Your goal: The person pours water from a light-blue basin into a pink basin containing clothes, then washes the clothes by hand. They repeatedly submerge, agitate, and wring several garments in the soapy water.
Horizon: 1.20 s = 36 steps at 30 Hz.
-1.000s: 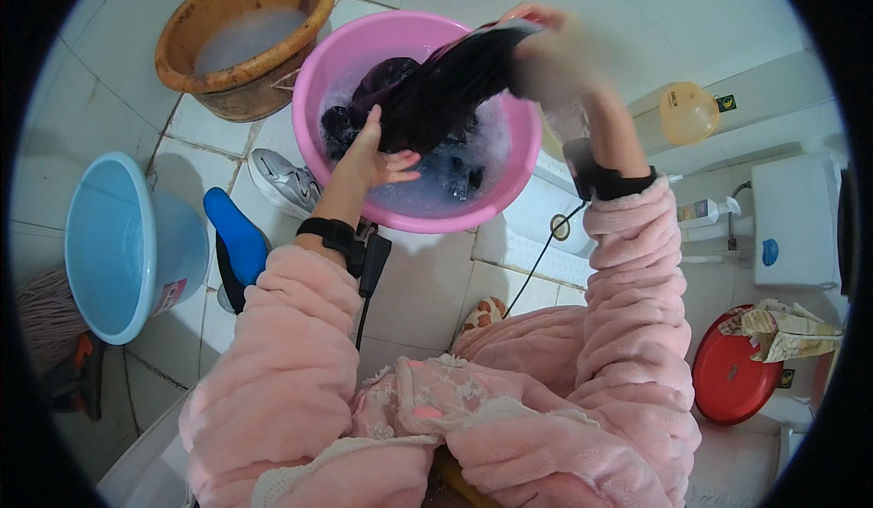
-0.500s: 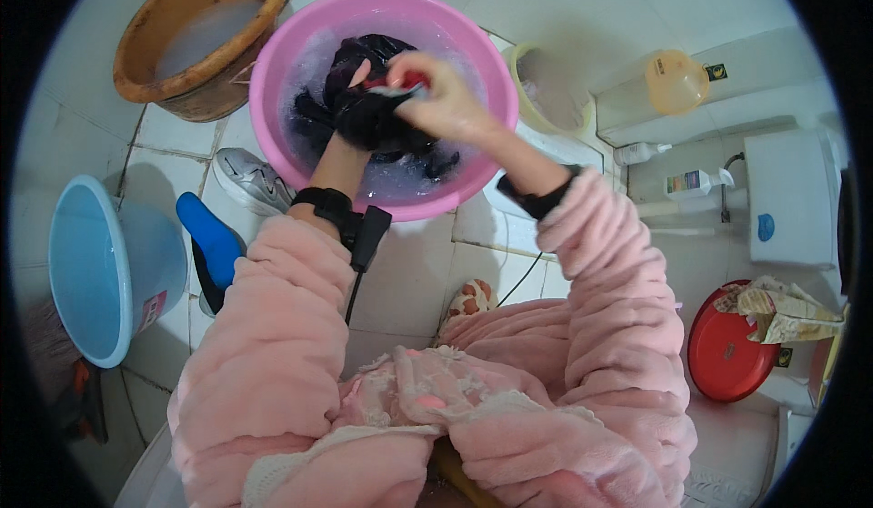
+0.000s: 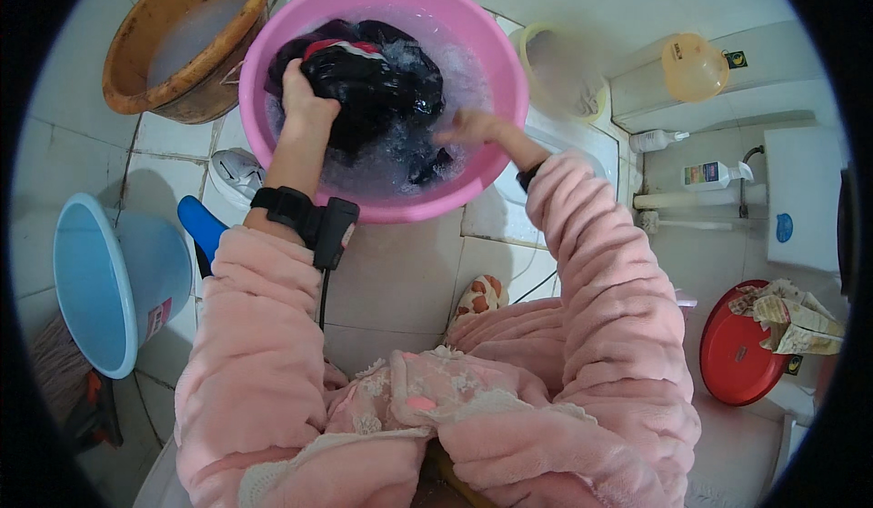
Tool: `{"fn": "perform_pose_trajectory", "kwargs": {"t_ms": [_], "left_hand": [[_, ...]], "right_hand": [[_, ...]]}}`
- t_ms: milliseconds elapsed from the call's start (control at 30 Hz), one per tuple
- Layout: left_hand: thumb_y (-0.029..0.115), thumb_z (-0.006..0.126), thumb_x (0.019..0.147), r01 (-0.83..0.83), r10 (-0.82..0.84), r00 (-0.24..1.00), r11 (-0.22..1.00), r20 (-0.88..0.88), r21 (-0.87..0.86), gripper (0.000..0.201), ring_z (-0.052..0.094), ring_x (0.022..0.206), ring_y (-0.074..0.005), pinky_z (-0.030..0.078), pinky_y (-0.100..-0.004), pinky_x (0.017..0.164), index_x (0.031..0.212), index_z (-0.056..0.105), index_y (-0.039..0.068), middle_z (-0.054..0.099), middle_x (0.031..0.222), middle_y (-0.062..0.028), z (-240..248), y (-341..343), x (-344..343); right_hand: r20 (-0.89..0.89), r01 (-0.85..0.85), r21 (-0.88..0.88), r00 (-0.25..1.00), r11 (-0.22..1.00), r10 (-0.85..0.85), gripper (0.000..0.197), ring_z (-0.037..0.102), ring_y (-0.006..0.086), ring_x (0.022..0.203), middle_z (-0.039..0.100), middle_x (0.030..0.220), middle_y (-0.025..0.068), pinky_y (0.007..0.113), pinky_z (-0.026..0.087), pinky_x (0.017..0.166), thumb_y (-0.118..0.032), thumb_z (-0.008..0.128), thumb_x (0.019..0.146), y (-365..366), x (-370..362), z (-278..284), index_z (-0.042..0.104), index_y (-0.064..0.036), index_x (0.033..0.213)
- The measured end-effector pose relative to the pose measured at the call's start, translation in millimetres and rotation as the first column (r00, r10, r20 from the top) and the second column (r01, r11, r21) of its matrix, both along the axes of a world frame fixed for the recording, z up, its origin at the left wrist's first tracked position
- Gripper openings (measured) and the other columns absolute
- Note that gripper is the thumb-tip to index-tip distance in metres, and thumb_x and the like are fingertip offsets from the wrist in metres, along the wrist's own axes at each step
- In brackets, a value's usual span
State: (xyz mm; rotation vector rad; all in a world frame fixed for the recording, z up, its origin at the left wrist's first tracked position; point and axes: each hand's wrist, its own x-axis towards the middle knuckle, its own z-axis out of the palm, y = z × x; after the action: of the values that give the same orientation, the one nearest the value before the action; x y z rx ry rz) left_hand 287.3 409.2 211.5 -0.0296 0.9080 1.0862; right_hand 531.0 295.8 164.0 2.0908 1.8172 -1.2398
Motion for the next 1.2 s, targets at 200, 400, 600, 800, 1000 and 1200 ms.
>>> {"fn": "perform_pose_trajectory", "kwargs": {"t_ms": [200, 400, 600, 800, 1000, 1200], "left_hand": [[0.037, 0.050, 0.085, 0.004, -0.008, 0.999, 0.997, -0.053, -0.078, 0.043, 0.058, 0.101, -0.0303, 0.047, -0.0475, 0.087, 0.118, 0.053, 0.009, 0.058, 0.115, -0.0125, -30.8, 6.1, -27.0], [0.033, 0.049, 0.084, -0.104, 0.087, 0.990, 0.982, -0.114, -0.157, 0.035, 0.059, 0.099, -0.0299, 0.047, -0.0463, 0.087, 0.107, 0.060, 0.009, 0.061, 0.109, -0.0112, -40.3, 12.4, -44.4], [0.027, 0.061, 0.079, -0.038, 0.034, 0.999, 0.994, -0.038, -0.100, 0.047, 0.062, 0.090, -0.0326, 0.053, -0.0478, 0.078, 0.119, 0.051, 0.004, 0.058, 0.108, -0.0149, -61.2, 17.5, -48.4], [0.027, 0.063, 0.077, -0.028, 0.022, 0.997, 0.996, -0.068, -0.086, 0.046, 0.061, 0.089, -0.0321, 0.054, -0.0470, 0.076, 0.116, 0.052, 0.004, 0.059, 0.107, -0.0140, -65.9, 15.2, -42.1], [0.034, 0.060, 0.078, 0.260, -0.259, 0.965, 0.965, 0.035, -0.030, 0.035, 0.062, 0.091, -0.0328, 0.049, -0.0467, 0.087, 0.100, 0.062, 0.007, 0.063, 0.101, -0.0130, -46.9, -3.5, -36.1], [0.033, 0.054, 0.080, 0.410, -0.386, 0.872, 0.912, 0.301, -0.020, 0.040, 0.059, 0.099, -0.0345, 0.045, -0.0476, 0.092, 0.108, 0.061, 0.004, 0.062, 0.108, -0.0157, -47.1, -22.5, -27.8]], "right_hand": [[0.046, -0.251, 0.000, 0.967, 0.968, 0.251, 0.058, 0.061, 0.0333, 0.094, 0.057, 0.114, 0.0229, 0.039, 0.052, 0.076, -0.038, 0.061, 0.078, -13.4, -101.6, -51.2, 0.053, -0.0024, 0.123], [-0.304, 0.155, -0.192, 0.930, 0.969, -0.209, 0.057, 0.058, 0.0162, 0.075, 0.057, 0.109, 0.0095, 0.026, 0.047, 0.052, -0.025, 0.063, 0.073, 12.1, -26.6, 15.3, 0.052, -0.0062, 0.126], [-0.034, 0.279, 0.127, 0.960, 0.952, -0.277, 0.040, 0.059, 0.0154, 0.086, 0.064, 0.092, 0.0051, 0.029, 0.049, 0.076, 0.000, 0.050, 0.073, 18.1, 91.4, 19.7, 0.060, -0.0022, 0.112], [-0.036, 0.278, 0.358, 0.958, 0.891, -0.284, 0.082, 0.048, 0.0304, 0.117, 0.050, 0.125, 0.0225, 0.035, 0.037, 0.099, -0.041, 0.072, 0.070, 28.6, 40.1, -38.6, 0.039, 0.0028, 0.131], [0.183, -0.058, -0.029, 0.981, 0.998, 0.063, 0.086, 0.051, 0.0297, 0.113, 0.051, 0.123, 0.0225, 0.036, 0.040, 0.095, -0.045, 0.070, 0.074, 60.5, -20.3, -10.5, 0.034, 0.0027, 0.134], [-0.677, 0.443, 0.337, 0.727, 0.830, -0.113, 0.077, 0.055, 0.0197, 0.103, 0.059, 0.110, 0.0147, 0.030, 0.042, 0.091, -0.044, 0.064, 0.082, 71.2, -65.2, 21.0, 0.033, 0.0043, 0.133]]}}
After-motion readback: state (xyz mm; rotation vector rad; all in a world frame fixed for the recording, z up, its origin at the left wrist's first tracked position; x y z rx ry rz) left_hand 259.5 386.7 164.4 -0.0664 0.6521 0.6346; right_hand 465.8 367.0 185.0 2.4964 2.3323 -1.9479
